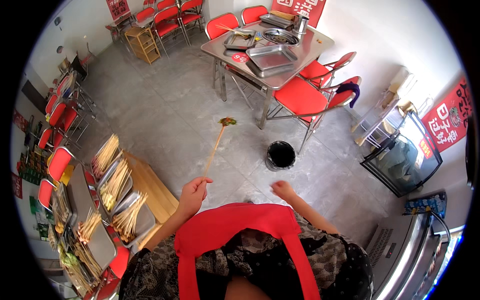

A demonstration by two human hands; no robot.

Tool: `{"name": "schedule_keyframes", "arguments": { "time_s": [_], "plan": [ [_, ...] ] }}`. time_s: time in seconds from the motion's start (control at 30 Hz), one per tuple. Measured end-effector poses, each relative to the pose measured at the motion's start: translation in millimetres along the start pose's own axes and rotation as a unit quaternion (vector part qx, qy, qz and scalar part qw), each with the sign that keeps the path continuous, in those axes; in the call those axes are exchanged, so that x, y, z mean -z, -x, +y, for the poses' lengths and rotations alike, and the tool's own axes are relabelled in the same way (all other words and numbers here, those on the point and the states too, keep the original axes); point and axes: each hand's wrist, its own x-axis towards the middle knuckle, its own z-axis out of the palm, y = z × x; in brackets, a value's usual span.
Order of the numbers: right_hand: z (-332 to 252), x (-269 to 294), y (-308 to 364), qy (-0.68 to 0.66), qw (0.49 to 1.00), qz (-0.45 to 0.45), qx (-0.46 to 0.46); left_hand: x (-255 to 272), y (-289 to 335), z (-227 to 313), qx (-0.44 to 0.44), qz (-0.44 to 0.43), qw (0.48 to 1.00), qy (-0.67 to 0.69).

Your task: The person walks to a table, picks up a large bundle of meat skewers, and organizes them by moving individual skewers between trays and the bundle.

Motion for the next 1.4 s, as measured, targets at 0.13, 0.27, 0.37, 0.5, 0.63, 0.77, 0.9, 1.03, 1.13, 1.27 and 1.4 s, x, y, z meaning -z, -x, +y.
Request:
{"name": "schedule_keyframes", "arguments": {
  "time_s": [0.13,0.27,0.37,0.5,0.63,0.77,0.9,1.03,1.13,1.27,1.4],
  "plan": [
    [-214,-25,-54,-0.143,0.951,-0.249,0.117,15,-92,12,0.005,-0.017,0.999,-0.031],
    [-312,-65,-129,-0.152,0.926,-0.325,0.119,48,-172,-3,0.002,-0.021,0.997,-0.074],
    [-357,-93,-202,-0.179,0.925,-0.326,0.081,94,-244,-1,-0.030,-0.012,0.994,-0.104],
    [-416,-110,-316,-0.246,0.930,-0.259,0.083,160,-345,9,-0.039,0.039,0.994,-0.094],
    [-480,-64,-403,-0.324,0.933,-0.153,0.040,215,-426,58,-0.051,0.107,0.993,0.024],
    [-489,-18,-486,-0.443,0.890,-0.094,0.049,258,-506,88,-0.014,0.062,0.998,0.004],
    [-513,14,-564,-0.525,0.849,-0.044,0.046,287,-602,86,-0.016,-0.024,0.999,-0.019],
    [-529,44,-658,-0.611,0.790,0.014,0.052,328,-716,59,0.000,-0.079,0.993,-0.089],
    [-530,59,-731,-0.695,0.715,0.060,0.036,386,-792,8,0.162,-0.031,0.960,-0.226],
    [-543,67,-813,-0.738,0.664,0.121,0.011,461,-844,-39,0.289,0.028,0.925,-0.245],
    [-552,76,-866,-0.750,0.638,0.171,-0.004,505,-898,-44,0.321,0.065,0.926,-0.187]
  ]
}}
